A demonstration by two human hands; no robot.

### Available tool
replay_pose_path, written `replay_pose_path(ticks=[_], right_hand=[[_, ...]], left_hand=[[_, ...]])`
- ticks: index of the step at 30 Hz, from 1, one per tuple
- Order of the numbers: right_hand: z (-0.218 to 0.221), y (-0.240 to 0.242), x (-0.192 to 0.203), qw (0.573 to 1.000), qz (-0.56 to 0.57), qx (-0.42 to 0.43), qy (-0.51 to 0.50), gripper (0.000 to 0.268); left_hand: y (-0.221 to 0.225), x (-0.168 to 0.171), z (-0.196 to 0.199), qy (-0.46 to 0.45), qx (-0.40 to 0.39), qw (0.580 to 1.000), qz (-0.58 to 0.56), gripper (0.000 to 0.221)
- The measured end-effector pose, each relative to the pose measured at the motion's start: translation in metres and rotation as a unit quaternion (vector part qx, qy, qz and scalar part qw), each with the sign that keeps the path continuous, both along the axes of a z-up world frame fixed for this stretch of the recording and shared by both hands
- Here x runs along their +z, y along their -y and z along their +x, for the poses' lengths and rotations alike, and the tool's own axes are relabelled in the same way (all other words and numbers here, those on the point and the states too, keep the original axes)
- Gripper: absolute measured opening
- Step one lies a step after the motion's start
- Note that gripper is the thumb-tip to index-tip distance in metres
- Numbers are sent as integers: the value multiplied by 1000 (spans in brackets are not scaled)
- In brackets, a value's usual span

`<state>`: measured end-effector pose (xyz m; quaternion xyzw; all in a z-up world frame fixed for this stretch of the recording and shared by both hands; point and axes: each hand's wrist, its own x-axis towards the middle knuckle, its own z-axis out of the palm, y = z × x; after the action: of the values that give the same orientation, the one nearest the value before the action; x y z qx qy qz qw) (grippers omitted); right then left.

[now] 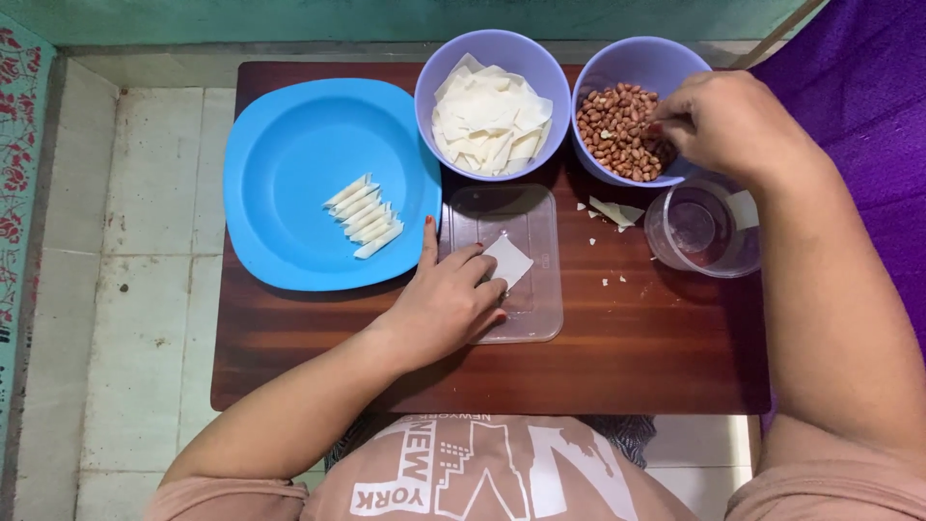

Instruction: Rolling thin strips of meat and preparing small packets with peanuts on a low table.

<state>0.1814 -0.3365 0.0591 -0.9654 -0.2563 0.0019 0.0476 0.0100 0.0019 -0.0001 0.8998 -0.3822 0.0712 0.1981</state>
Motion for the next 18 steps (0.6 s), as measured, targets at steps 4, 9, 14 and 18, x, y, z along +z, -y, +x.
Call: replay_pose_path(ticks=[4, 9, 14, 18], right_hand=[[-9, -19, 12, 1000, 1, -17, -22, 27], [3, -23, -23, 996, -37, -30, -81, 51], [17, -33, -35, 995, -53, -17, -88, 48], [18, -53, 1, 969, -58, -136, -196, 31]], left_hand=[[0, 0, -1, -1, 1, 1000, 0, 30], [-1, 1, 1, -2, 0, 1000, -6, 31], [-1, 2, 0, -6, -1, 1000, -10, 32], [-1, 3, 1, -15, -3, 1000, -3, 33]])
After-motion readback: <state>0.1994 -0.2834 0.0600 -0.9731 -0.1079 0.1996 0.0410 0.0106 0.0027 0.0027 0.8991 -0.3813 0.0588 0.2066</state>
